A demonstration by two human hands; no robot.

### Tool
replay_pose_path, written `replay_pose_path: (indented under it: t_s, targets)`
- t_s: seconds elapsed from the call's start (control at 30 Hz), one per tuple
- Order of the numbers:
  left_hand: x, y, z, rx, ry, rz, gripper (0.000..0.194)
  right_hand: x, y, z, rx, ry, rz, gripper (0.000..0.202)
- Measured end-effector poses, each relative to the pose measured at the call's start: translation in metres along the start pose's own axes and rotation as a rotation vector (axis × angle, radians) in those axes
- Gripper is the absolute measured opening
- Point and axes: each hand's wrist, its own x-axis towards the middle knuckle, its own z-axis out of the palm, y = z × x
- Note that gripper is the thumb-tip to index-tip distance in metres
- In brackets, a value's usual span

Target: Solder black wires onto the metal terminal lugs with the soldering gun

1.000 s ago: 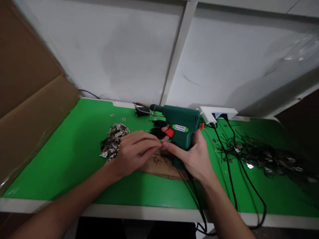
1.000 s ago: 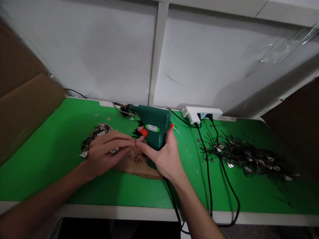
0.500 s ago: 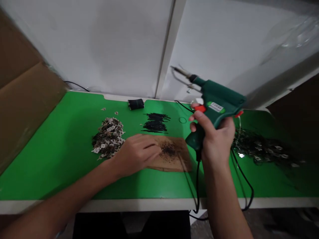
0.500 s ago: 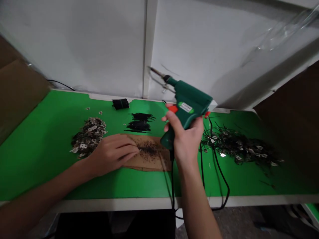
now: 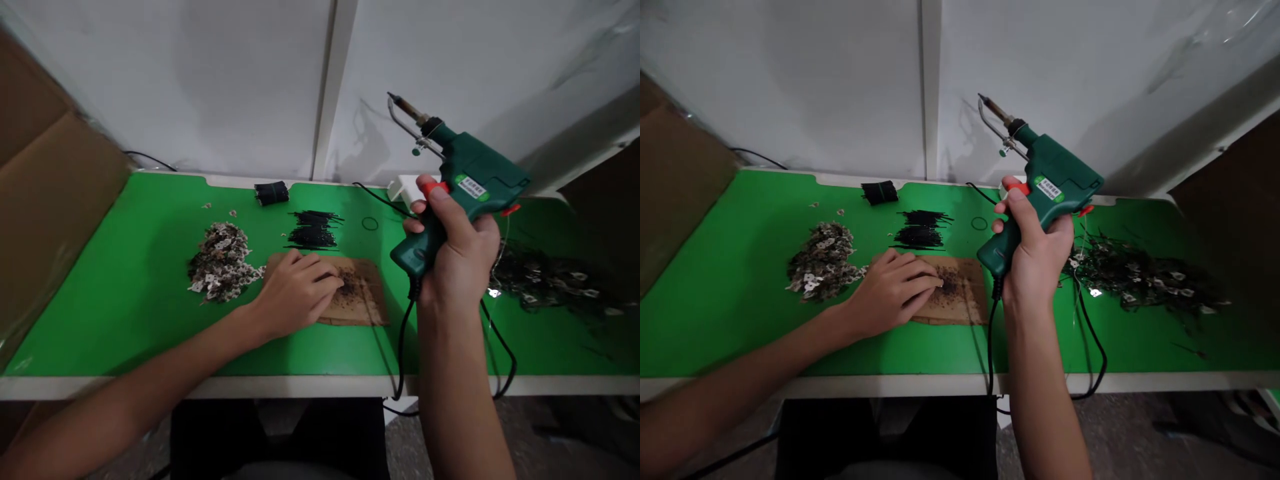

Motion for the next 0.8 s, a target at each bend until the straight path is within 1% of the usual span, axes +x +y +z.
replay_pose_path:
  t_s: [0.17, 0.27, 0.43, 0.63, 0.8]
  targets:
    - [-0.0046, 0.0001, -0.0045, -0.038, 0.001, -0.014, 0.019, 0.0005, 0.0017, -0.0014, -0.041, -0.015, 0.007, 0.029]
    - [-0.0059, 0.0005, -0.0027, -0.071, 0.010, -0.004, 0.016, -0.0004, 0.0019, -0.0018, -0.064, -0.027, 0.028, 0.028]
    - [-0.0060, 0.0026, 0.0005, -0.062, -0.014, 0.025, 0.015, -0.0018, 0.0009, -0.0016, -0.073, -0.039, 0.050, 0.022]
    - [-0.0058, 0.0036, 0.0017, -0.048, -0.041, 0.020, 0.018, -0.0009, 0.0021, -0.0029, -0.068, -0.067, 0.046, 0.027]
    - [-0.0061, 0.0035, 0.0038, -0.033, -0.055, 0.013, 0.018, -0.0018, 0.0018, -0.0005, -0.040, -0.040, 0.056, 0.024]
